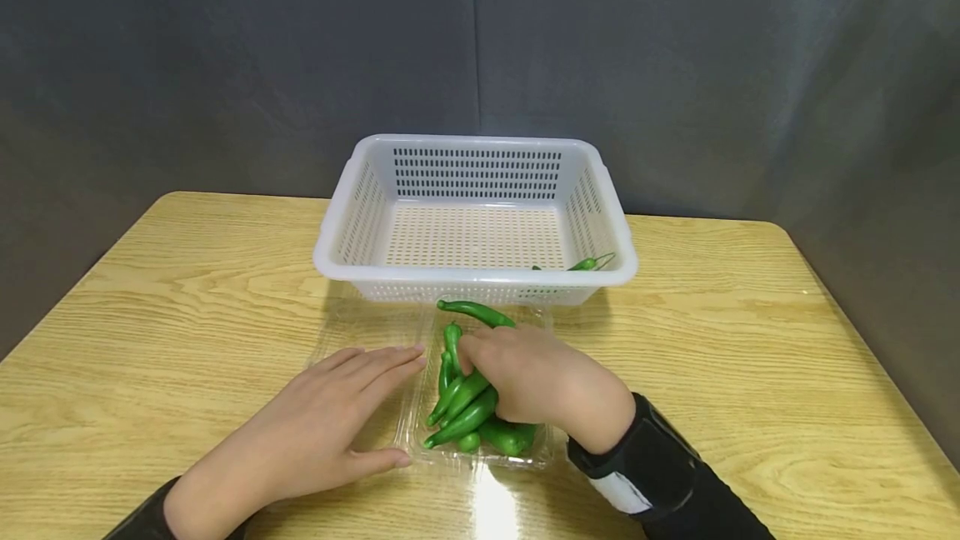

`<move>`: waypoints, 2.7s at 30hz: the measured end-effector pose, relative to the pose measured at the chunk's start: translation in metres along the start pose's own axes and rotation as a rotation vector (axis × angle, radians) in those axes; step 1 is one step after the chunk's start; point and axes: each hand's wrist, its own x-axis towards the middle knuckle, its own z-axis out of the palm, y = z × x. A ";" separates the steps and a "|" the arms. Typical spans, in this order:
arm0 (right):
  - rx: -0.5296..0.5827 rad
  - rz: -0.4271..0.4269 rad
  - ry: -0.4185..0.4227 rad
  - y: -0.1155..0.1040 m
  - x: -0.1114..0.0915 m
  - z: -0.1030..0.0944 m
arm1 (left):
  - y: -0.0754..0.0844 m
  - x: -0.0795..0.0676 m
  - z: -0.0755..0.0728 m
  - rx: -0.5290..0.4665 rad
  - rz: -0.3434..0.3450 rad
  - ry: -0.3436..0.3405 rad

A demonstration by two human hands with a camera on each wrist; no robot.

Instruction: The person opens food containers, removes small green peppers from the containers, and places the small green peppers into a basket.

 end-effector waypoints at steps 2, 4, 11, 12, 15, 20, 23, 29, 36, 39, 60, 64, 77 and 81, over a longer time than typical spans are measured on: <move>-0.004 -0.007 0.005 0.001 0.000 0.000 | 0.000 0.000 0.000 -0.001 0.001 0.003; -0.006 -0.008 0.004 0.001 0.001 0.001 | 0.000 0.000 0.000 0.004 0.002 0.006; -0.001 -0.001 -0.011 0.000 0.002 0.002 | 0.000 0.000 0.001 0.004 0.002 0.014; 0.003 0.000 -0.012 0.000 0.002 0.002 | 0.000 0.000 0.001 0.002 0.002 0.014; 0.018 0.007 -0.014 0.001 0.001 0.000 | 0.000 0.000 0.001 0.001 0.001 0.012; 0.026 0.007 0.016 0.001 -0.005 -0.006 | 0.001 0.000 0.000 0.003 -0.006 0.000; -0.001 -0.018 0.067 0.002 -0.008 -0.009 | 0.001 0.000 0.000 0.003 -0.007 -0.003; -0.039 -0.020 0.127 0.003 -0.015 -0.017 | 0.000 0.000 0.001 0.008 -0.005 0.004; -0.036 0.006 0.162 0.003 -0.019 -0.023 | 0.000 0.000 0.001 0.009 -0.003 0.010; -0.042 -0.001 0.200 0.003 -0.021 -0.025 | 0.000 0.000 0.001 0.005 -0.001 0.012; -0.110 -0.083 0.497 0.015 -0.016 -0.034 | -0.001 0.000 0.001 0.001 0.009 0.023; -0.142 -0.056 0.553 0.018 -0.015 -0.034 | -0.001 0.000 0.001 -0.002 0.005 0.024; -0.185 0.076 0.637 0.036 -0.012 -0.035 | 0.000 0.000 0.001 -0.009 -0.004 0.006; -0.191 0.103 0.652 0.043 -0.012 -0.036 | 0.001 0.000 0.001 -0.001 -0.005 0.003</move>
